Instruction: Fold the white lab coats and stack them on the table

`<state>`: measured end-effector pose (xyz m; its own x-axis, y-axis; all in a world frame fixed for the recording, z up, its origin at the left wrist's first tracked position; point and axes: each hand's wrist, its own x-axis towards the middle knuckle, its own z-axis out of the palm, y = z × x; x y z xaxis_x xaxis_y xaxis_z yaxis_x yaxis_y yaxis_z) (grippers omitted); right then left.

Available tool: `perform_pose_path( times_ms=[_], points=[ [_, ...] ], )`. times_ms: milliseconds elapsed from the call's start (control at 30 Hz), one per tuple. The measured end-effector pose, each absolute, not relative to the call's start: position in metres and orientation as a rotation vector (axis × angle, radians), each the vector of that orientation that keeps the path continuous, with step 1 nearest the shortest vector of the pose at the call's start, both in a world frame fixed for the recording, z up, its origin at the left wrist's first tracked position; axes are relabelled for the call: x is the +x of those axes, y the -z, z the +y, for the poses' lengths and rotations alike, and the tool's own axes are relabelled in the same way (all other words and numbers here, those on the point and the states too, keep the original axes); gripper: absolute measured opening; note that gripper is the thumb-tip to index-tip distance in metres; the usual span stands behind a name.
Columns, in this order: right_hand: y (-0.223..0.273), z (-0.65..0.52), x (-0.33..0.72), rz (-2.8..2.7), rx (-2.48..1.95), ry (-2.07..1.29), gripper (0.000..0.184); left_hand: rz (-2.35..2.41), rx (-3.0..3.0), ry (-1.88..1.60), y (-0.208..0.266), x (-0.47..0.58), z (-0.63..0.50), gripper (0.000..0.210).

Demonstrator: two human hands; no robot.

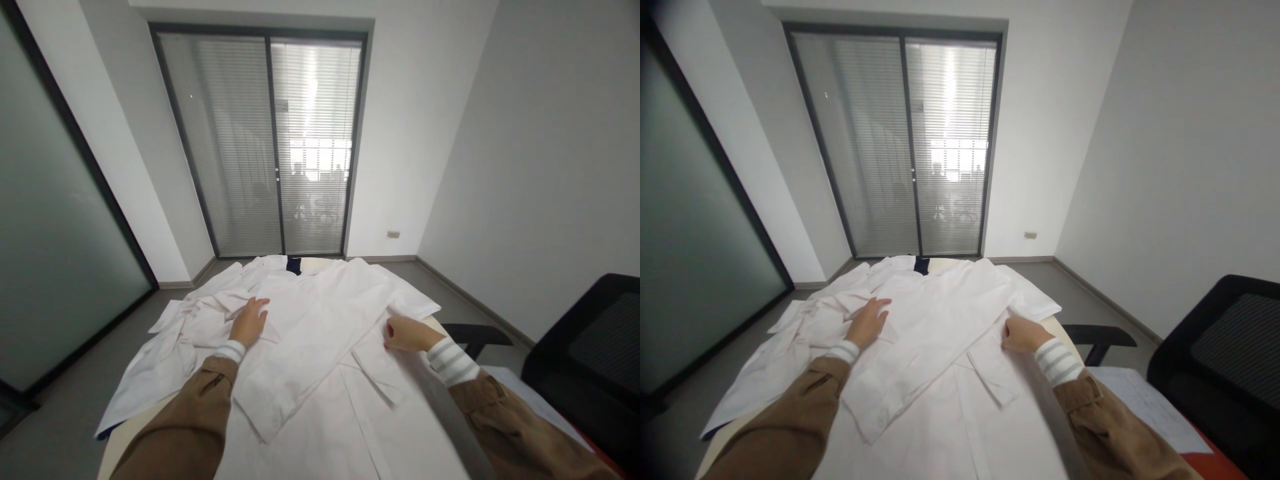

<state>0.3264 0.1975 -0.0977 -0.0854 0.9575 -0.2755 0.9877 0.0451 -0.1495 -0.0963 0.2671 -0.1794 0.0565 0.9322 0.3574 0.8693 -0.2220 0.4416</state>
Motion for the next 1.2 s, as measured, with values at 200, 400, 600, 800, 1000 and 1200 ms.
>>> perform_pose_path(
  times_ms=[200, 400, 600, 800, 1000, 1200],
  points=[
    [0.086, 0.180, 0.309, 2.717, 1.574, 0.704, 0.028, 1.918, 2.280, -0.942, 0.184, -0.095, 0.266, 0.051],
    [0.083, 0.177, 0.306, 2.592, 1.628, 0.710, 0.054, 1.863, 2.296, -0.962, 0.184, -0.097, 0.265, 0.055],
    [0.078, 0.182, 0.353, 2.124, 1.953, 0.346, 0.014, 1.873, 2.285, -0.967, 0.189, -0.100, 0.268, 0.054],
    [0.080, 0.174, 0.353, 2.057, 2.037, 0.025, 0.018, 1.891, 2.261, -0.956, 0.190, -0.099, 0.268, 0.055],
    [0.086, 0.179, 0.317, 2.372, 1.835, 0.040, 0.020, 1.904, 2.248, -0.963, 0.190, -0.098, 0.268, 0.054],
    [0.095, 0.188, 0.290, 2.624, 1.716, 0.238, 0.031, 1.910, 2.241, -0.960, 0.191, -0.098, 0.269, 0.054]
  ],
)
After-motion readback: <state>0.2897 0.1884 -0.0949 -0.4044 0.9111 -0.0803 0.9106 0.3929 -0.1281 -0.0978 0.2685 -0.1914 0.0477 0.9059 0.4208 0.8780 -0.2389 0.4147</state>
